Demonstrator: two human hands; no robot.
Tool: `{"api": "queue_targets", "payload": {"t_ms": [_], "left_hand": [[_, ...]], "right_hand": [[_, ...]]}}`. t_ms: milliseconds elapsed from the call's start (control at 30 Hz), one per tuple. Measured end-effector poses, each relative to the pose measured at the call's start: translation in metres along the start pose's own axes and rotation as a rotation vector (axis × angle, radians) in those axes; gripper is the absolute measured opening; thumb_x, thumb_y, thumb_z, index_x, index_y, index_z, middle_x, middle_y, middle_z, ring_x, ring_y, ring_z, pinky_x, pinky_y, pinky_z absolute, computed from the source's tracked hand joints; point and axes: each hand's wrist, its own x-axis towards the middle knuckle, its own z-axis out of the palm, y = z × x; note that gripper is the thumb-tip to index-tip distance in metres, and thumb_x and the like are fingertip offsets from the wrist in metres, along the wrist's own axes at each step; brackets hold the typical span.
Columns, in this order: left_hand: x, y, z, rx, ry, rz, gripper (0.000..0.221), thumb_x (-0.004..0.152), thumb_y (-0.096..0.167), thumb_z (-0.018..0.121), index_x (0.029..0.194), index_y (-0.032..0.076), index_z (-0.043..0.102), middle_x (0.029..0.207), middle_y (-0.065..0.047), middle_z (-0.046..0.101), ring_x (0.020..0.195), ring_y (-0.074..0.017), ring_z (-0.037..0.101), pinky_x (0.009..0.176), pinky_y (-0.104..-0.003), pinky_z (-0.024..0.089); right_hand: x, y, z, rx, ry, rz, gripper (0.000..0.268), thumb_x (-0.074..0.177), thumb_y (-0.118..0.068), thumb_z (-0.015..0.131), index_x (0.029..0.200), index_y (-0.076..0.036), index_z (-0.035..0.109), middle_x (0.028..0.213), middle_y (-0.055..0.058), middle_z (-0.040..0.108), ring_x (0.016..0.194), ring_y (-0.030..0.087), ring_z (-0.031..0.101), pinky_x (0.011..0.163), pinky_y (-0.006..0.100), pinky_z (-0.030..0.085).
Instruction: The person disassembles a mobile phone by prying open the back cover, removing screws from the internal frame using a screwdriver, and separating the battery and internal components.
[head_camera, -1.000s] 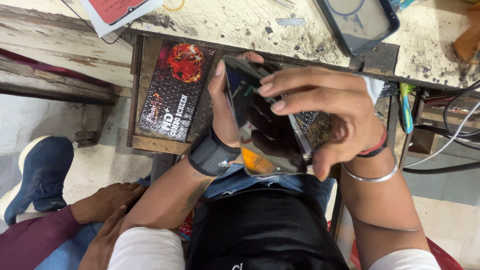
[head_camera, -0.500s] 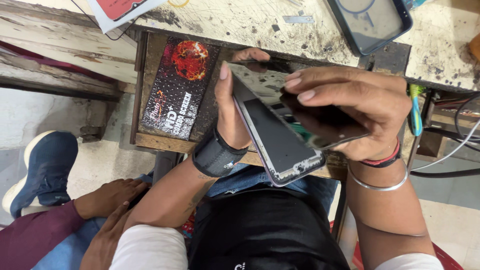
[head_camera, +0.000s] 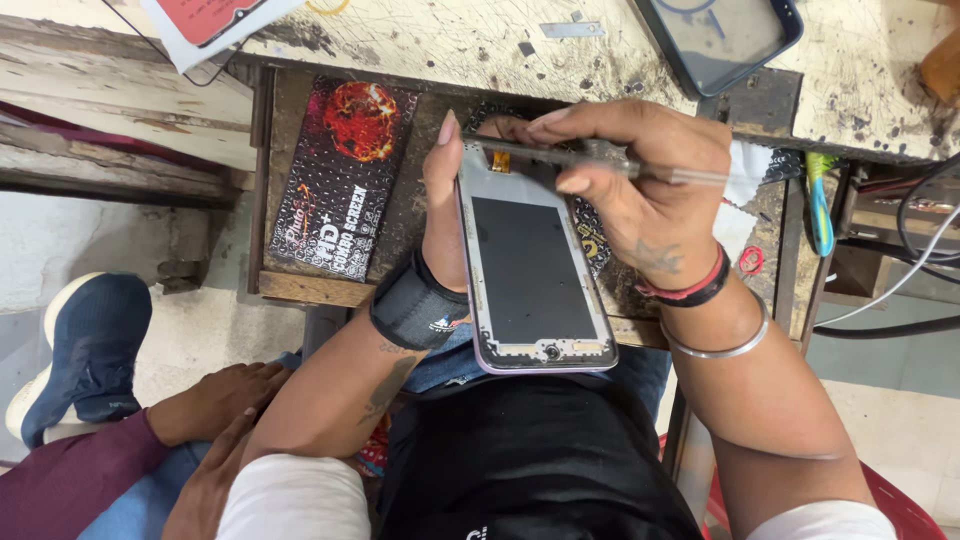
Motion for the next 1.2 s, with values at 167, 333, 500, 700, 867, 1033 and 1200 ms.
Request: {"api": "queue_targets", "payload": {"t_ms": [167, 333, 500, 700, 867, 1033, 1200], "left_hand": [[-0.005, 0.000, -0.002, -0.052, -0.030, -0.097, 0.077, 0.108, 0.070, 0.031, 0.120, -0.001, 0.060, 0.093, -0.008, 0.064, 0.081, -0.0165, 0.065, 0.070, -0.030, 0.054], [-0.003, 0.002, 0.001, -0.060, -0.047, -0.105, 0.082, 0.109, 0.073, 0.031, 0.118, -0.003, 0.060, 0.092, -0.009, 0.065, 0.080, -0.0157, 0.066, 0.073, -0.030, 0.054], [-0.002, 0.007, 0.013, -0.039, -0.022, -0.103, 0.084, 0.107, 0.071, 0.031, 0.135, -0.004, 0.058, 0.105, -0.013, 0.066, 0.092, -0.0173, 0.067, 0.084, -0.031, 0.055], [-0.002, 0.007, 0.012, -0.129, -0.048, -0.140, 0.083, 0.107, 0.070, 0.029, 0.135, -0.002, 0.058, 0.119, -0.014, 0.067, 0.108, -0.0216, 0.068, 0.093, -0.034, 0.057], [0.001, -0.001, -0.002, -0.092, -0.039, -0.053, 0.073, 0.110, 0.065, 0.032, 0.125, -0.001, 0.059, 0.113, -0.013, 0.066, 0.103, -0.0209, 0.067, 0.091, -0.034, 0.057], [0.001, -0.001, -0.001, -0.106, -0.018, -0.012, 0.067, 0.112, 0.063, 0.033, 0.121, 0.002, 0.059, 0.106, -0.012, 0.066, 0.098, -0.0198, 0.067, 0.089, -0.034, 0.057], [0.002, 0.002, 0.000, -0.119, -0.041, -0.048, 0.068, 0.111, 0.063, 0.031, 0.121, 0.002, 0.058, 0.108, -0.010, 0.065, 0.100, -0.0190, 0.066, 0.090, -0.033, 0.056]], "right_hand": [[-0.016, 0.024, 0.012, 0.262, 0.123, 0.073, 0.035, 0.103, -0.030, 0.080, 0.106, 0.001, 0.065, 0.115, 0.015, 0.072, 0.105, 0.020, 0.073, 0.093, 0.028, 0.060], [-0.021, 0.035, 0.011, 0.152, 0.081, 0.054, 0.035, 0.110, -0.029, 0.076, 0.105, 0.003, 0.064, 0.106, 0.015, 0.073, 0.104, 0.022, 0.075, 0.092, 0.029, 0.060], [-0.022, 0.035, 0.009, -0.047, 0.084, 0.043, 0.033, 0.109, -0.027, 0.072, 0.099, 0.004, 0.064, 0.095, 0.014, 0.070, 0.091, 0.020, 0.070, 0.088, 0.028, 0.057], [-0.017, 0.027, 0.014, 0.038, 0.068, -0.014, 0.036, 0.116, -0.030, 0.066, 0.112, 0.005, 0.060, 0.111, 0.017, 0.071, 0.102, 0.021, 0.071, 0.090, 0.027, 0.058], [-0.008, 0.012, 0.010, -0.019, -0.016, -0.036, 0.037, 0.118, -0.032, 0.061, 0.109, 0.003, 0.062, 0.112, 0.015, 0.074, 0.102, 0.022, 0.076, 0.090, 0.028, 0.060], [-0.003, 0.005, 0.010, -0.081, -0.037, -0.108, 0.036, 0.118, -0.033, 0.059, 0.120, 0.002, 0.065, 0.115, 0.015, 0.072, 0.104, 0.026, 0.074, 0.092, 0.030, 0.058], [-0.002, 0.003, 0.009, -0.138, -0.051, -0.139, 0.033, 0.117, -0.030, 0.061, 0.118, 0.003, 0.065, 0.115, 0.016, 0.072, 0.102, 0.027, 0.074, 0.090, 0.031, 0.058]]}}
